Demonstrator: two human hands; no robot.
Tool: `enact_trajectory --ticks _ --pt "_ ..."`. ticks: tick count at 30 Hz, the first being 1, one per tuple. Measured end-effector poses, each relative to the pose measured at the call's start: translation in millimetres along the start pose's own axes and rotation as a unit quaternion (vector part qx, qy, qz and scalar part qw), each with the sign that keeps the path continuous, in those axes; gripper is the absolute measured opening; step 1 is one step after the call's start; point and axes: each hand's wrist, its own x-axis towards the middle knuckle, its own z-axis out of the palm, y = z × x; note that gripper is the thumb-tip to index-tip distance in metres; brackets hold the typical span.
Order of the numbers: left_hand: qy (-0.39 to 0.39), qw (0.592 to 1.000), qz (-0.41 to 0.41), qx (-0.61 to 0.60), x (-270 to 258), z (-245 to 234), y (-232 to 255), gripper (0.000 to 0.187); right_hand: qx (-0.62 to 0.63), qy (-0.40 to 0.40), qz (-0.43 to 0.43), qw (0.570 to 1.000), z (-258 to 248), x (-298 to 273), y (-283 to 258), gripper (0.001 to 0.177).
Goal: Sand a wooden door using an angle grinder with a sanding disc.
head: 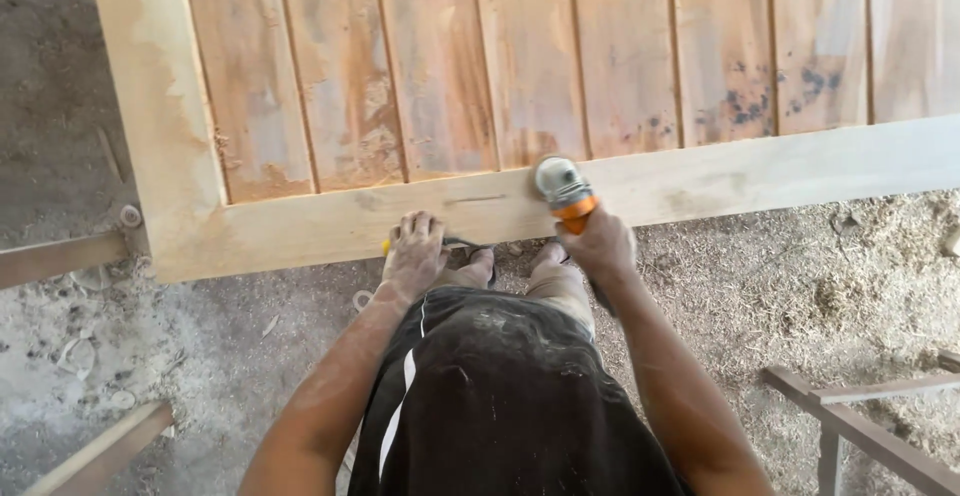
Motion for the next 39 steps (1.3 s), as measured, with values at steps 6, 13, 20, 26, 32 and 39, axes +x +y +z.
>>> enact_trajectory --ticks 6,13,20,26,32,39 --pt "0.034 0.998 0.031 -0.046 -5.8 -0.5 -14.1 0.066 0.0 0.007 -0.073 0.997 27.9 -31.8 -48.6 0.056" --pt "0.047 0.997 0.027 -0.061 -3.7 -3.3 -14.1 0.064 -0.023 0.005 -0.042 0.999 35.1 -51.5 -0.5 0.061" --pt "0.023 0.998 0.026 -0.048 -3.4 -10.6 -9.8 0.051 -0.024 0.022 -0.023 0.999 18.7 -66.3 18.1 0.061" --pt "0.037 0.998 0.007 -0.041 -2.5 -7.4 -8.0 0.056 -0.021 -0.041 -0.065 0.997 33.1 -64.9 -12.2 0.061" --pt "0.04 0.999 0.017 -0.03 -2.1 -3.6 -5.8 0.055 -0.034 -0.029 -0.049 0.998 27.0 -60.1 -1.7 0.052" --pt "0.015 1.0 -0.002 -0.021 2.3 -5.8 -4.6 0.059 -0.034 0.032 -0.011 0.999 -6.0 -54.8 29.3 0.05"
